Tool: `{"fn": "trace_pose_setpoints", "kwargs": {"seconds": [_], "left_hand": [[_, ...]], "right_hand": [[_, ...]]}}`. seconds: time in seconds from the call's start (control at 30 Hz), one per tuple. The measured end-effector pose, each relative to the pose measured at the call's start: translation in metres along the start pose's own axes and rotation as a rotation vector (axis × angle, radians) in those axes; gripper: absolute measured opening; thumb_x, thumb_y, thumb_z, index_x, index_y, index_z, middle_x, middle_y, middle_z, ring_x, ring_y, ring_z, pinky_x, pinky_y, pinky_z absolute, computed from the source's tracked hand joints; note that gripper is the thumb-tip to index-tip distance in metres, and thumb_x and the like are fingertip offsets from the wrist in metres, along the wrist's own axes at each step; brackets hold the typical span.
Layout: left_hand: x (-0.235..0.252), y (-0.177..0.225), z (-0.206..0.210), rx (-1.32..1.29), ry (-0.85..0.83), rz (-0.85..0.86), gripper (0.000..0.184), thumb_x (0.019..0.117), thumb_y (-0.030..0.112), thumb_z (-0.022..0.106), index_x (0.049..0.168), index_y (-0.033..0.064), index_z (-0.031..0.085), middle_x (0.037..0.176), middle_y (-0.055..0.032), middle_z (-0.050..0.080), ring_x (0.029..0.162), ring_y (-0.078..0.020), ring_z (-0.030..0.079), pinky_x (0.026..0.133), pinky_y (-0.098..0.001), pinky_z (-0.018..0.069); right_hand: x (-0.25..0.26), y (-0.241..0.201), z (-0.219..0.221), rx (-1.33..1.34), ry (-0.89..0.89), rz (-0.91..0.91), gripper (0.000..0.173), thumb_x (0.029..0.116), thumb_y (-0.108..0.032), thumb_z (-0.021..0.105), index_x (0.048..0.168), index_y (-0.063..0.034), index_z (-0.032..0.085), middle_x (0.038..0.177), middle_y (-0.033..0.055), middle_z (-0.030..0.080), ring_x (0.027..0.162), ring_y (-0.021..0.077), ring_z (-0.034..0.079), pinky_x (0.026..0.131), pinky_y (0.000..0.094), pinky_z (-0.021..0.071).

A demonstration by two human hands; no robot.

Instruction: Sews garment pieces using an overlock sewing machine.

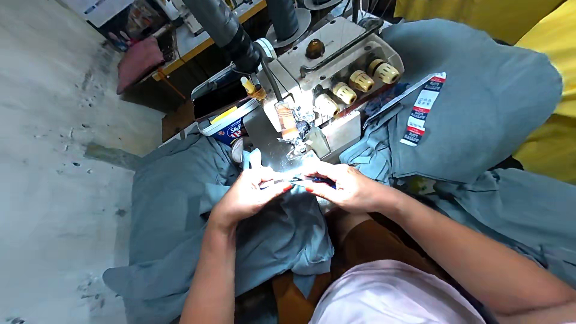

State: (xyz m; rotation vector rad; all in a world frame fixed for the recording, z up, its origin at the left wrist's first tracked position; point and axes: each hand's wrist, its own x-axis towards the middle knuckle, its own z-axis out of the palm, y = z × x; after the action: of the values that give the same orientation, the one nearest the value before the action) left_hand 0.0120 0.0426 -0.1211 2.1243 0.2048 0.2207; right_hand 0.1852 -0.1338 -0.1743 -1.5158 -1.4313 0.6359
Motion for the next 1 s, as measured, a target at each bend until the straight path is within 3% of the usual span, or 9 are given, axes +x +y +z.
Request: {"fn": "trace_pose_setpoints", "kwargs": {"seconds": [0.1,0.5,0.57,0.67,0.77,0.83,0.9,0.97,1.0], "left_hand": [[0.001,0.000,0.000,-0.012,-0.027,0.027,0.013,0.0905,0.007,0.069,0.078,0.0091,0.069,0.070,0.0132,0.060,0.066,0.0098,0.055,0.063,-0.0092,0.0460],[0.004,-0.002,0.002,-0.006,-0.068,0.054,0.017,0.0917,0.009,0.069,0.075,0.0099,0.067,0.069,0.0128,0.059,0.066,0.0096,0.054,0.063,-0.0095,0.0450],[0.003,-0.002,0.002,0.008,-0.053,0.046,0.010,0.0920,0.010,0.070,0.083,0.0069,0.072,0.074,0.0110,0.064,0.070,0.0094,0.058,0.067,-0.0096,0.0483],[0.000,0.001,0.000,0.037,-0.001,-0.050,0.011,0.0916,0.011,0.068,0.095,0.0033,0.074,0.084,0.0072,0.069,0.075,0.0081,0.062,0.071,-0.0106,0.0524],[-0.004,0.002,-0.003,0.052,0.041,-0.139,0.013,0.0949,0.011,0.064,0.097,0.0032,0.074,0.085,0.0064,0.070,0.075,0.0073,0.063,0.072,-0.0117,0.0537],[-0.003,0.001,-0.003,0.107,0.058,-0.131,0.016,0.0971,0.014,0.062,0.098,0.0044,0.074,0.085,0.0069,0.069,0.075,0.0082,0.062,0.072,-0.0110,0.0519],[-0.002,0.001,-0.004,0.129,0.063,-0.115,0.017,0.0977,0.015,0.061,0.099,0.0035,0.074,0.086,0.0065,0.069,0.076,0.0085,0.061,0.073,-0.0105,0.0510],[-0.001,0.001,-0.004,0.129,0.061,-0.113,0.015,0.0975,0.013,0.061,0.096,0.0041,0.073,0.082,0.0081,0.068,0.072,0.0095,0.059,0.069,-0.0097,0.0496],[-0.001,0.003,-0.004,0.132,0.052,-0.131,0.015,0.0973,0.012,0.060,0.094,0.0048,0.072,0.080,0.0086,0.067,0.071,0.0094,0.059,0.068,-0.0097,0.0493]], "right_hand": [[0.004,-0.003,-0.002,-0.011,-0.026,-0.041,0.031,0.1032,-0.033,0.055,0.111,-0.0075,0.071,0.081,0.0006,0.065,0.074,0.0070,0.059,0.067,0.0307,0.0479],[0.004,-0.001,0.000,-0.067,0.033,-0.114,0.028,0.1032,-0.030,0.053,0.101,-0.0115,0.073,0.077,-0.0033,0.064,0.072,0.0037,0.060,0.064,0.0283,0.0468],[-0.002,0.002,0.002,-0.010,0.135,-0.063,0.022,0.1020,-0.026,0.056,0.104,-0.0115,0.073,0.083,-0.0045,0.067,0.074,0.0007,0.060,0.068,0.0252,0.0496],[-0.016,0.021,-0.008,0.053,0.480,-0.009,0.026,0.1016,-0.019,0.058,0.122,-0.0025,0.063,0.091,-0.0007,0.066,0.071,-0.0014,0.057,0.066,0.0185,0.0509],[-0.022,0.049,-0.037,0.010,0.841,0.115,0.040,0.1077,-0.026,0.050,0.133,0.0053,0.050,0.097,0.0091,0.059,0.071,0.0054,0.055,0.065,0.0244,0.0494],[-0.022,0.065,-0.058,0.009,1.010,0.182,0.043,0.1089,-0.030,0.047,0.136,0.0047,0.046,0.102,0.0091,0.056,0.072,0.0050,0.054,0.066,0.0236,0.0487],[-0.015,0.075,-0.073,-0.008,1.127,0.207,0.042,0.1084,-0.029,0.048,0.134,0.0054,0.047,0.098,0.0066,0.056,0.071,0.0032,0.053,0.065,0.0209,0.0470],[-0.007,0.081,-0.083,-0.140,1.150,0.274,0.043,0.1081,-0.029,0.049,0.134,0.0055,0.050,0.105,0.0127,0.060,0.083,0.0118,0.059,0.075,0.0269,0.0507],[-0.006,0.080,-0.084,-0.241,1.122,0.298,0.044,0.1078,-0.026,0.050,0.137,0.0074,0.052,0.120,0.0231,0.062,0.104,0.0259,0.063,0.092,0.0382,0.0516]]}}
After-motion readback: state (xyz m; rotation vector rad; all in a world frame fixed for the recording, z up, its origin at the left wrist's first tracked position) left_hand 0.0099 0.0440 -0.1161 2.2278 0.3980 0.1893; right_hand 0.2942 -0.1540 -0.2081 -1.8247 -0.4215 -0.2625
